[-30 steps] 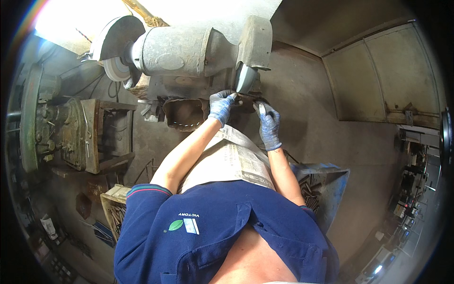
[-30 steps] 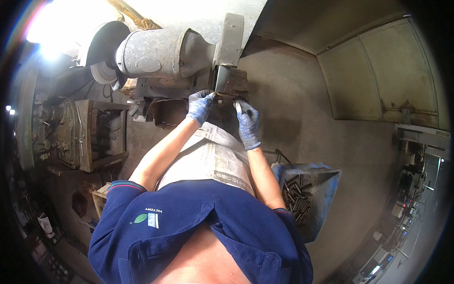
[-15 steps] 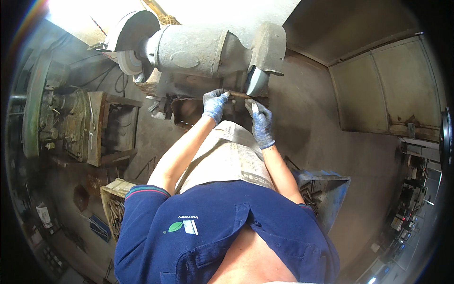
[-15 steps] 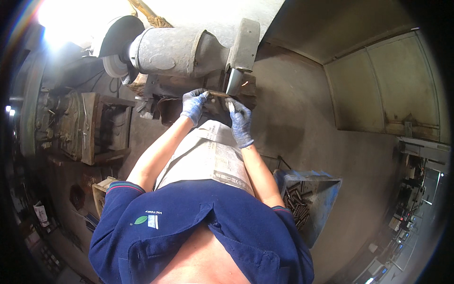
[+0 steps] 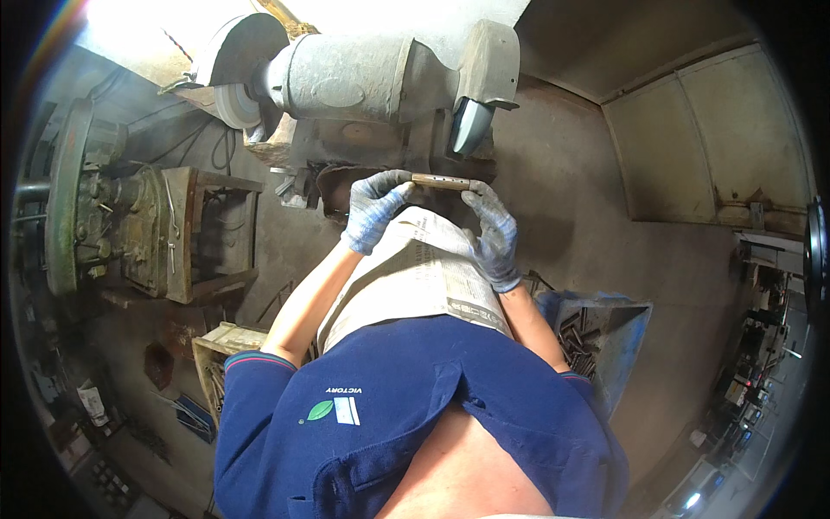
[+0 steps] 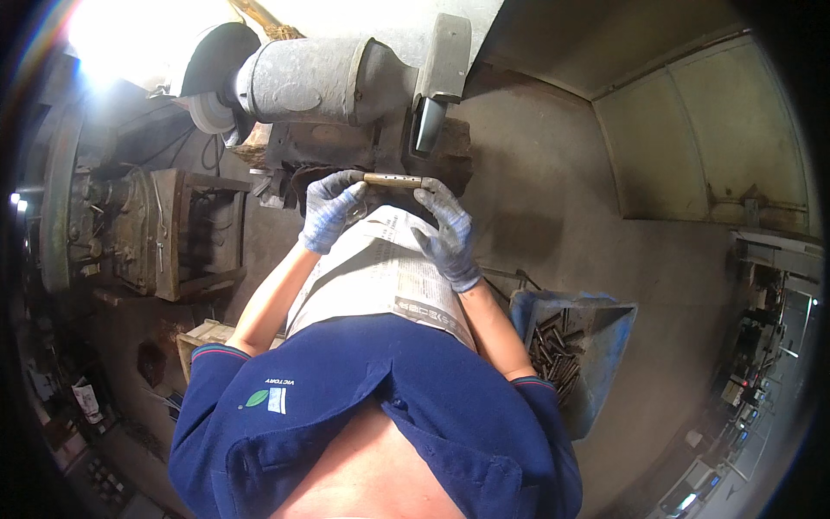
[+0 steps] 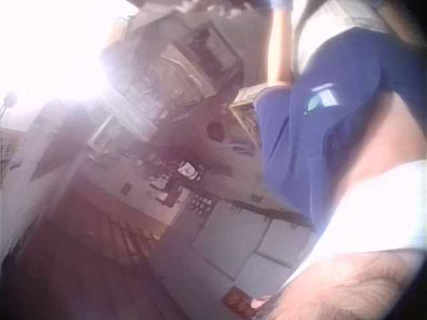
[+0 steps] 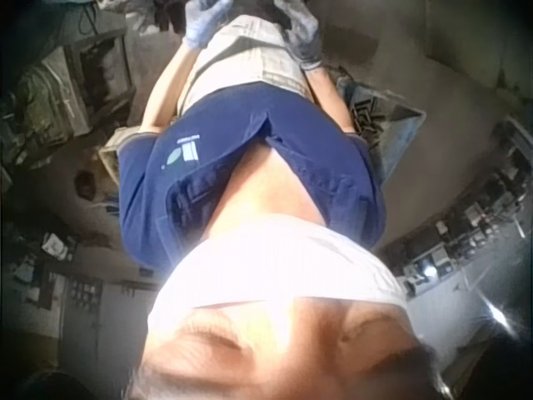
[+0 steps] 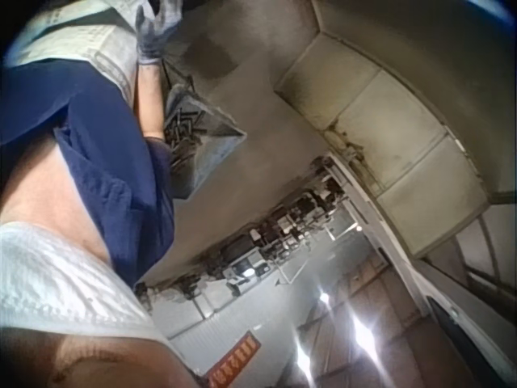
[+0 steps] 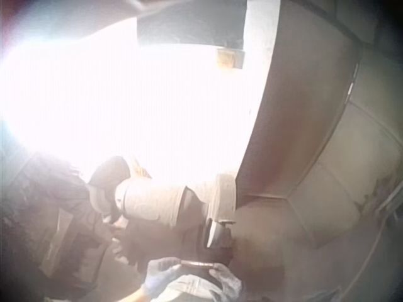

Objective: The person grinds small metal cylinders using a bench grinder, picking each piece from a crate by hand and placing it into a blue bin after grinding.

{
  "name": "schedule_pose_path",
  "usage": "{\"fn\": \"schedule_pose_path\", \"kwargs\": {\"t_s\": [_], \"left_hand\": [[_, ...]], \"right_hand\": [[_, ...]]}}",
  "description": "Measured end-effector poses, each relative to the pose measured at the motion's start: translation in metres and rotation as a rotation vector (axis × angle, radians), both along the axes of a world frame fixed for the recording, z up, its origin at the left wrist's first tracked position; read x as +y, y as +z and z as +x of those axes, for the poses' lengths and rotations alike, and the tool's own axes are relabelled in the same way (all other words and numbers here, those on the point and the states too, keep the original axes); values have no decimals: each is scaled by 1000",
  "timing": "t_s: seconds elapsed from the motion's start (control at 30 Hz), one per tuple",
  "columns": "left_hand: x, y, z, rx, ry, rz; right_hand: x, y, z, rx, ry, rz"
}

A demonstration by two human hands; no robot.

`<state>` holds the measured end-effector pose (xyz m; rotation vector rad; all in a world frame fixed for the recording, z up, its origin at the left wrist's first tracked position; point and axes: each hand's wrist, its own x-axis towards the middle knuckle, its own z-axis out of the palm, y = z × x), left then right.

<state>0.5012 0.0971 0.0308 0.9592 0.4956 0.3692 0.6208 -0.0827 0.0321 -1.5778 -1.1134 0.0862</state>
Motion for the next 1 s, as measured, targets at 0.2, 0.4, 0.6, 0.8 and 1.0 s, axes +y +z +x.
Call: {"fn": "schedule_pose_path", "kwargs": {"t_s": [0.2, 0.4, 0.6, 0.8, 1.0], "left_hand": [[-5, 24, -9, -1, -44, 119], [-6, 27, -4, -63, -50, 16], [-5, 34, 18, 84, -121, 58], [0, 23, 29, 1, -86, 72], [0, -12, 38, 4, -46, 294]], "right_hand": [[-13, 13, -3, -118, 24, 84], [-20, 27, -6, -195, 52, 67], [-19, 29, 0, -206, 108, 60], [-19, 7, 4, 77, 46, 53], [-12, -9, 7, 378, 52, 89]]}}
